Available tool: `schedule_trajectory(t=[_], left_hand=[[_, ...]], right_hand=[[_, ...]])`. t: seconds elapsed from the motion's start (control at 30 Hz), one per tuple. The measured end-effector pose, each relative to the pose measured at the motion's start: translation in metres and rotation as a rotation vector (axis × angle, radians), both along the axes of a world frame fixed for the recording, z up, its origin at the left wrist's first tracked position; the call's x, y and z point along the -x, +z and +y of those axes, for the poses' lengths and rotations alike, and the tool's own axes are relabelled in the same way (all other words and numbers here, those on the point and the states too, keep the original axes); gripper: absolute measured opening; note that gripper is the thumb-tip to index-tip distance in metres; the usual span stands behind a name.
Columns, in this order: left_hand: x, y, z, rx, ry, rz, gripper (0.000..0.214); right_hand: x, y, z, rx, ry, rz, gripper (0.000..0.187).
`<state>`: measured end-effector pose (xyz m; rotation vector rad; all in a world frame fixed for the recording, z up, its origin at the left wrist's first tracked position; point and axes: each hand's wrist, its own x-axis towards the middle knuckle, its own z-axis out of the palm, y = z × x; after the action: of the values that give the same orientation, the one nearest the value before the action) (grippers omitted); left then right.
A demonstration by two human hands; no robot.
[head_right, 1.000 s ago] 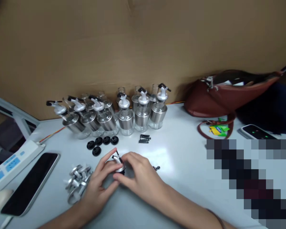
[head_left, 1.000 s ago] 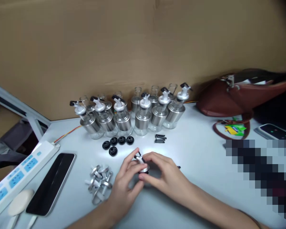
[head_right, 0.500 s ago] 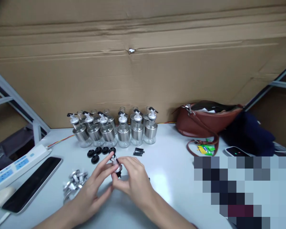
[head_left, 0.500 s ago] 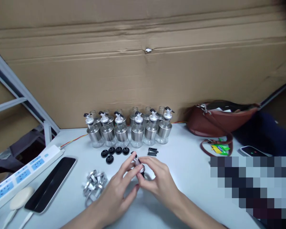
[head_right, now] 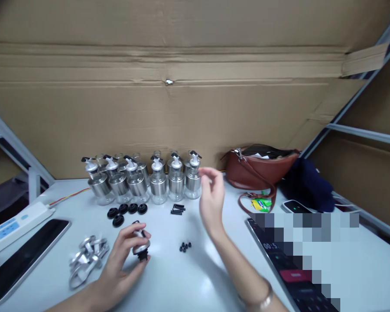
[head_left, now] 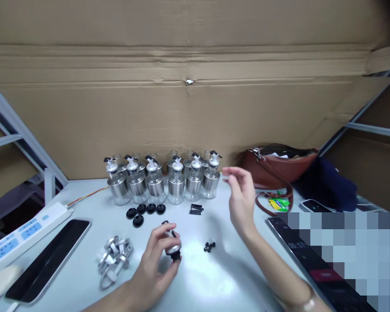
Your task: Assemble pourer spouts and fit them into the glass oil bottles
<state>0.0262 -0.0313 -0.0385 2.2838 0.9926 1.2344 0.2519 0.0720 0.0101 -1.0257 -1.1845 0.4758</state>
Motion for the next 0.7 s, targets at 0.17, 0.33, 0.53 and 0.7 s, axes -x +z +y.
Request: schedule_trajectory(t=[0.17,0.33,0.53,0.7], left_hand=[[-0.004,-0.009,0.001,0.090,-0.107,-0.038,0.044],[-0.005,-0.012,0.003,0.106,-0.122,-0.048,0.045],[-0.004,-0.015,0.003,0.108,-0.141,-0.042,0.045],[-0.005,-0.015,0.001,0.034,-0.042,-0.109,0.044]], right_hand=[[-0.045,0.005,0.096,0.299,0.149,0.032,0.025],[-0.047,0.003,0.133,0.385,0.298,-0.038,0.027],[-0.042,-0.004,0.124,0.170,0.024,-0.029,0.024],[-0.043,0.010,0.077,-0.159,-0.366,0.003,0.022]])
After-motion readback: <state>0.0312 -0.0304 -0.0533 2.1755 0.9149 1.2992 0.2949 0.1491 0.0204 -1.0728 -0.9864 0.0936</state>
